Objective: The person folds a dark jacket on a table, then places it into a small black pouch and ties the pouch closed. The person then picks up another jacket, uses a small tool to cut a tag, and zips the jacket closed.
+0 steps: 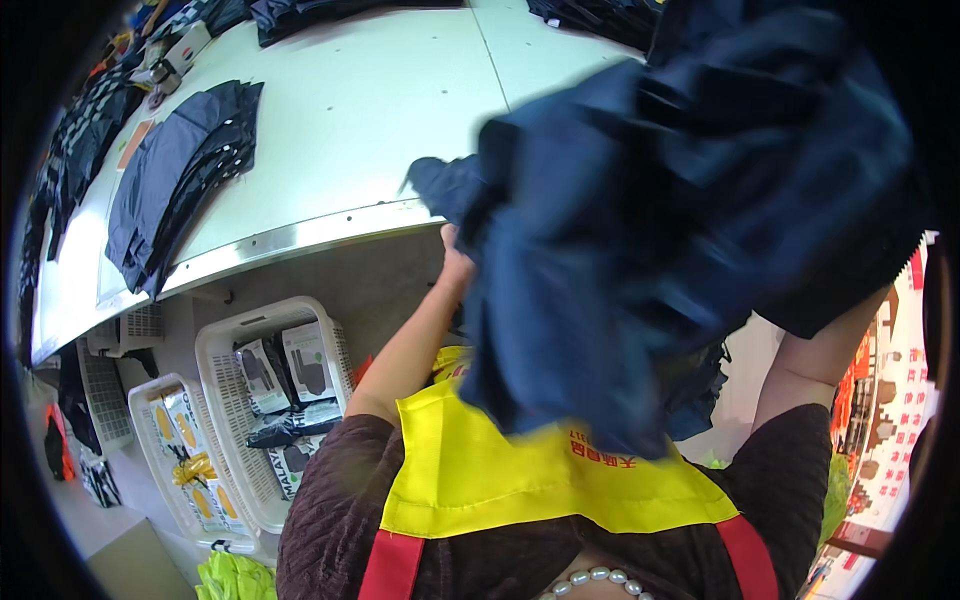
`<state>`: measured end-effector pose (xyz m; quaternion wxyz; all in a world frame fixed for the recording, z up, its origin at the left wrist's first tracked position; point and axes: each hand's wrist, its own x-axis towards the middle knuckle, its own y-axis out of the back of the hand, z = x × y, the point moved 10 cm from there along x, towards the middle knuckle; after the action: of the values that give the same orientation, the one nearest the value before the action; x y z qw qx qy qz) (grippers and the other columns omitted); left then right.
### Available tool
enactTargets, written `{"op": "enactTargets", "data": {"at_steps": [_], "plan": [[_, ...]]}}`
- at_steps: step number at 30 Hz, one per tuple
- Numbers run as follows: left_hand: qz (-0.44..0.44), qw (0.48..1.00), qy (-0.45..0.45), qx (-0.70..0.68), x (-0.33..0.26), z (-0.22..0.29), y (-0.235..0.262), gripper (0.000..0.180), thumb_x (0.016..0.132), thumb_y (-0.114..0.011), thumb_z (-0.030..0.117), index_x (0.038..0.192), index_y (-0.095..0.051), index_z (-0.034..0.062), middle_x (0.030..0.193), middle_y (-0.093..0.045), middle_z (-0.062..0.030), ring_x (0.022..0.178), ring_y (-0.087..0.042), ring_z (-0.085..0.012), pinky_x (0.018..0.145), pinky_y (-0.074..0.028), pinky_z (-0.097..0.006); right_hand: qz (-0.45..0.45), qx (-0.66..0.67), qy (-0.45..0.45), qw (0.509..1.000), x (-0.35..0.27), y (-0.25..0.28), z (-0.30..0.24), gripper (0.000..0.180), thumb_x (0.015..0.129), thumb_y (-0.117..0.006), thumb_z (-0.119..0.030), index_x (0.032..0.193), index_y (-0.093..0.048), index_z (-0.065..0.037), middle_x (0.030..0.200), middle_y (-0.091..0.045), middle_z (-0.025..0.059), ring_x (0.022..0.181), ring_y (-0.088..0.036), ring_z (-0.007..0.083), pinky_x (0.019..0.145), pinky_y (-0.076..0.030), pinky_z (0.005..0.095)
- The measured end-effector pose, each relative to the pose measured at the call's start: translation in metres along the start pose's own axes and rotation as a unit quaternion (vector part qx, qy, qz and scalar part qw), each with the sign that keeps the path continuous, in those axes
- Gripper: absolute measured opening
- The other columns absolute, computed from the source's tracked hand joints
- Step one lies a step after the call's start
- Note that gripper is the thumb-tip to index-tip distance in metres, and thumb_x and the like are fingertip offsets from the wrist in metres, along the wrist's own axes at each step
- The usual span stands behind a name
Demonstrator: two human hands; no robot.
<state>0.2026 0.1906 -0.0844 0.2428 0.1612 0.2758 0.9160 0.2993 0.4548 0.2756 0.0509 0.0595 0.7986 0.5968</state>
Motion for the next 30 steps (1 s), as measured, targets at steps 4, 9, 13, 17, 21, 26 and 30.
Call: {"op": "enactTargets", "data": {"at_steps": [4, 9, 13, 17, 21, 26, 30], "plan": [[0.063, 0.998, -0.028, 0.006, -0.036, -0.054, -0.008, 0.040, 0.080, -0.064, 0.012, 0.117, -0.054, 0.0023, 0.118, -0.056, -0.0192, 0.115, -0.050, -0.0319, 0.097, -0.039, -0.038, -0.021, 0.012, 0.025, 0.999, 0.016, -0.026, 0.013, 0.028, 0.090, -0.051, -0.013, 0.114, -0.057, 0.000, 0.108, -0.060, 0.0103, 0.099, -0.054, 0.0198, 0.088, -0.042, 0.0284], [-0.081, 0.960, -0.004, -0.269, -0.032, 0.030, -0.004, 0.046, 0.079, -0.067, 0.019, 0.119, -0.053, 0.0019, 0.123, -0.054, -0.0152, 0.113, -0.050, -0.0266, 0.097, -0.040, -0.034, 0.024, -0.053, -0.057, 0.997, -0.031, 0.028, 0.027, 0.030, 0.090, -0.051, -0.013, 0.116, -0.056, 0.000, 0.111, -0.059, 0.0113, 0.102, -0.054, 0.0211, 0.089, -0.042, 0.0290], [-0.099, 0.877, 0.107, -0.457, -0.043, -0.001, -0.023, 0.058, 0.082, -0.069, 0.033, 0.126, -0.049, 0.0011, 0.129, -0.050, -0.0122, 0.116, -0.048, -0.0197, 0.099, -0.038, -0.030, -0.075, -0.041, -0.062, 0.994, -0.075, -0.035, 0.042, 0.031, 0.089, -0.052, -0.013, 0.117, -0.056, 0.001, 0.113, -0.059, 0.0121, 0.104, -0.053, 0.0221, 0.091, -0.041, 0.0294], [-0.117, 0.867, 0.117, -0.469, -0.034, -0.001, -0.040, 0.051, 0.084, -0.064, 0.031, 0.122, -0.051, 0.0003, 0.123, -0.053, -0.0122, 0.111, -0.050, -0.0199, 0.094, -0.041, -0.030, -0.164, -0.028, -0.129, 0.978, -0.149, -0.069, 0.053, 0.033, 0.089, -0.052, -0.013, 0.118, -0.055, 0.001, 0.114, -0.058, 0.0129, 0.106, -0.053, 0.0231, 0.092, -0.040, 0.0299], [-0.113, 0.913, 0.129, -0.369, -0.038, -0.013, -0.041, 0.044, 0.086, -0.060, 0.029, 0.119, -0.053, -0.0005, 0.117, -0.056, -0.0122, 0.106, -0.053, -0.0201, 0.090, -0.043, -0.031, -0.160, -0.029, -0.163, 0.973, -0.151, -0.058, 0.086, 0.034, 0.089, -0.052, -0.013, 0.120, -0.054, 0.002, 0.116, -0.057, 0.0137, 0.108, -0.052, 0.0241, 0.094, -0.039, 0.0303], [-0.030, 0.892, 0.279, -0.354, -0.114, -0.111, 0.078, 0.038, 0.088, -0.054, 0.026, 0.114, -0.055, -0.0015, 0.110, -0.059, -0.0122, 0.099, -0.057, -0.0203, 0.085, -0.046, -0.031, 0.202, -0.032, -0.227, 0.952, -0.148, 0.119, 0.239, 0.036, 0.089, -0.052, -0.013, 0.122, -0.053, 0.002, 0.119, -0.057, 0.0147, 0.111, -0.052, 0.0254, 0.096, -0.039, 0.0308], [0.278, 0.799, 0.337, -0.414, -0.190, -0.187, 0.306, 0.034, 0.090, -0.050, 0.024, 0.110, -0.057, -0.0023, 0.104, -0.062, -0.0122, 0.094, -0.060, -0.0205, 0.080, -0.048, -0.032, 0.270, 0.070, -0.146, 0.949, -0.121, 0.107, 0.289, 0.037, 0.089, -0.052, -0.013, 0.123, -0.053, 0.003, 0.120, -0.056, 0.0155, 0.113, -0.051, 0.0264, 0.097, -0.038, 0.0313]]}}
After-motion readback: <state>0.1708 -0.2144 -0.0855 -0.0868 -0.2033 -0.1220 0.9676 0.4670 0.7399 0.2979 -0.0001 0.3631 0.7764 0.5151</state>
